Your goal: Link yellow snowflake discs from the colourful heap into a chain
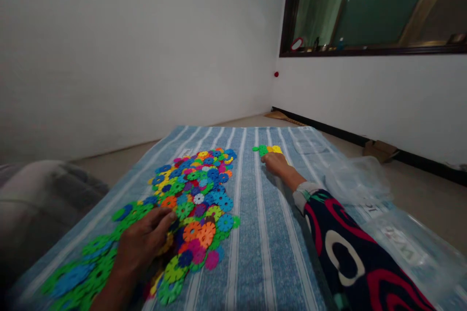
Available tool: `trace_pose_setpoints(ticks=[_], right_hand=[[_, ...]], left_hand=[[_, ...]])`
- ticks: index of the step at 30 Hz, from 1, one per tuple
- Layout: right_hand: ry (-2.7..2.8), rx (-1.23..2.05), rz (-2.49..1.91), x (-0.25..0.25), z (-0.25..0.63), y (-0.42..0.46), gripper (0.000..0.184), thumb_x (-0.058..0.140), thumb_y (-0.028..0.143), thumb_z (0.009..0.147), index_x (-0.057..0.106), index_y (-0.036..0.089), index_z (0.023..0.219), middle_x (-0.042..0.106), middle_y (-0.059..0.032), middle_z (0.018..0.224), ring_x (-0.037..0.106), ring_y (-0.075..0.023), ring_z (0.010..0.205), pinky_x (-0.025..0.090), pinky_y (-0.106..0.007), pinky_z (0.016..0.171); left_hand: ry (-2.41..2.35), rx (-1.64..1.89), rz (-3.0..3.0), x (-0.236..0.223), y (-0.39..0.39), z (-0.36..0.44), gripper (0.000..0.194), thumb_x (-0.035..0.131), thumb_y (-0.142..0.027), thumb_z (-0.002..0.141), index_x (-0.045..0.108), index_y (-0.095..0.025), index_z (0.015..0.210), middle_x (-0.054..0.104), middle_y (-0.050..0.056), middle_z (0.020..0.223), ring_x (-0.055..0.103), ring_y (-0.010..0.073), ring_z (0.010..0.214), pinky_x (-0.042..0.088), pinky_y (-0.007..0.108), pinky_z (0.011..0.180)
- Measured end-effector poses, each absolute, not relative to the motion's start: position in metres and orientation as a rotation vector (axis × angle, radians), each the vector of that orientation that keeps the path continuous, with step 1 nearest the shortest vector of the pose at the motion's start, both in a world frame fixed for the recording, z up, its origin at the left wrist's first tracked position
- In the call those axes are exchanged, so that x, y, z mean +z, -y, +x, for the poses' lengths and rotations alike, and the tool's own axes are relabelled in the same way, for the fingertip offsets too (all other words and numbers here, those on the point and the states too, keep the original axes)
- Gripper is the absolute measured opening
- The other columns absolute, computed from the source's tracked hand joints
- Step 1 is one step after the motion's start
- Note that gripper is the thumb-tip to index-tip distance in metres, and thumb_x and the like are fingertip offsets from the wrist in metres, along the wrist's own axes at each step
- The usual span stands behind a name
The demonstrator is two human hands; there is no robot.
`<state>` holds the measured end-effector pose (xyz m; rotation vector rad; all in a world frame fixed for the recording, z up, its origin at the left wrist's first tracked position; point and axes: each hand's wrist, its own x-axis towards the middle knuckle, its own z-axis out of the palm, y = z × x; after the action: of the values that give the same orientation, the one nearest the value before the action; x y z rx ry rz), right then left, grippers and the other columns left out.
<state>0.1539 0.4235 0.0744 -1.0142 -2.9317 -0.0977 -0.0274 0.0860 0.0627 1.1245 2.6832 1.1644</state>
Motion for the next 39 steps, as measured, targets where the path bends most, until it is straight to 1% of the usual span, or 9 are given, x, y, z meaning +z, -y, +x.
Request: trace_pose_setpoints(ticks=[4, 7, 14, 18, 22, 25, 29, 34, 39], right_hand=[[3.026, -0.009, -0.750, 0.064, 0.143, -0.363, 0.032, 0.048, 0.019, 0.091, 0.069, 0.022, 0.114, 0.070, -0.0096, 0.113, 0.063, -0.0217, 0.106, 0.044, -0.027, 0.083], [3.064, 0.114, -0.484, 0.057, 0.135, -0.311, 0.026, 0.048, 0.024, 0.093, 0.070, 0.021, 0.106, 0.069, -0.0082, 0.106, 0.064, -0.0195, 0.097, 0.042, -0.025, 0.078], [2.934, 0.302, -0.195, 0.054, 0.109, -0.221, 0.022, 0.047, 0.024, 0.095, 0.069, 0.021, 0.093, 0.065, -0.0059, 0.097, 0.059, -0.0157, 0.088, 0.038, -0.024, 0.072], [2.911, 0.278, -0.045, 0.054, 0.088, -0.196, 0.019, 0.050, 0.021, 0.093, 0.067, 0.019, 0.086, 0.065, -0.0061, 0.092, 0.056, -0.0176, 0.091, 0.038, -0.027, 0.079], [2.884, 0.227, 0.088, 0.053, 0.064, -0.184, 0.015, 0.051, 0.025, 0.093, 0.066, 0.021, 0.093, 0.063, -0.0064, 0.105, 0.052, -0.0197, 0.103, 0.038, -0.030, 0.087], [2.897, 0.154, 0.034, 0.052, 0.050, -0.183, 0.016, 0.054, 0.031, 0.093, 0.064, 0.022, 0.102, 0.060, -0.0077, 0.116, 0.048, -0.0219, 0.110, 0.037, -0.033, 0.091], [2.949, 0.095, -0.063, 0.047, 0.047, -0.190, 0.022, 0.058, 0.038, 0.092, 0.063, 0.020, 0.103, 0.056, -0.0096, 0.123, 0.045, -0.0233, 0.115, 0.036, -0.035, 0.094], [2.959, 0.065, -0.245, 0.044, 0.057, -0.197, 0.023, 0.053, 0.038, 0.095, 0.064, 0.020, 0.103, 0.060, -0.0084, 0.114, 0.050, -0.0223, 0.108, 0.036, -0.033, 0.089], [2.926, -0.006, -0.498, 0.044, 0.057, -0.199, 0.030, 0.045, 0.039, 0.097, 0.067, 0.017, 0.100, 0.063, -0.0118, 0.107, 0.053, -0.0232, 0.103, 0.036, -0.034, 0.086]], left_hand=[[-2.855, 1.275, 0.872, 0.065, -0.074, -0.039, 0.029, 0.049, -0.044, 0.069, 0.069, -0.023, 0.071, 0.072, 0.001, 0.072, 0.068, 0.0212, 0.071, 0.049, 0.030, 0.068], [-2.874, 1.395, 0.632, 0.054, -0.066, -0.053, 0.028, 0.051, -0.041, 0.068, 0.070, -0.021, 0.073, 0.070, 0.002, 0.068, 0.067, 0.0210, 0.069, 0.048, 0.030, 0.066], [-2.585, 1.915, 0.217, 0.034, -0.060, -0.073, 0.029, 0.061, -0.036, 0.060, 0.071, -0.017, 0.080, 0.069, 0.002, 0.070, 0.064, 0.0191, 0.068, 0.051, 0.029, 0.063], [-2.371, 2.109, 0.000, 0.034, -0.058, -0.076, 0.031, 0.064, -0.033, 0.059, 0.072, -0.015, 0.083, 0.071, 0.004, 0.074, 0.065, 0.0186, 0.069, 0.053, 0.030, 0.062], [-2.421, 2.150, 0.154, 0.036, -0.058, -0.074, 0.023, 0.063, -0.027, 0.062, 0.073, -0.017, 0.079, 0.073, 0.003, 0.078, 0.068, 0.0192, 0.077, 0.054, 0.031, 0.075], [-2.413, 2.124, 0.315, 0.035, -0.060, -0.070, 0.021, 0.062, -0.025, 0.063, 0.074, -0.018, 0.078, 0.074, 0.002, 0.079, 0.069, 0.0192, 0.079, 0.054, 0.031, 0.080], [-2.359, 2.163, 0.240, 0.033, -0.059, -0.072, 0.021, 0.062, -0.029, 0.064, 0.073, -0.018, 0.078, 0.073, 0.002, 0.075, 0.068, 0.0198, 0.077, 0.054, 0.031, 0.075], [-2.346, 2.295, 0.111, 0.032, -0.052, -0.082, 0.026, 0.061, -0.035, 0.063, 0.072, -0.017, 0.078, 0.071, 0.003, 0.074, 0.067, 0.0199, 0.074, 0.053, 0.029, 0.067], [-2.318, 2.271, 0.093, 0.035, -0.052, -0.080, 0.026, 0.060, -0.036, 0.063, 0.072, -0.017, 0.076, 0.071, 0.002, 0.072, 0.067, 0.0194, 0.071, 0.053, 0.028, 0.064]])
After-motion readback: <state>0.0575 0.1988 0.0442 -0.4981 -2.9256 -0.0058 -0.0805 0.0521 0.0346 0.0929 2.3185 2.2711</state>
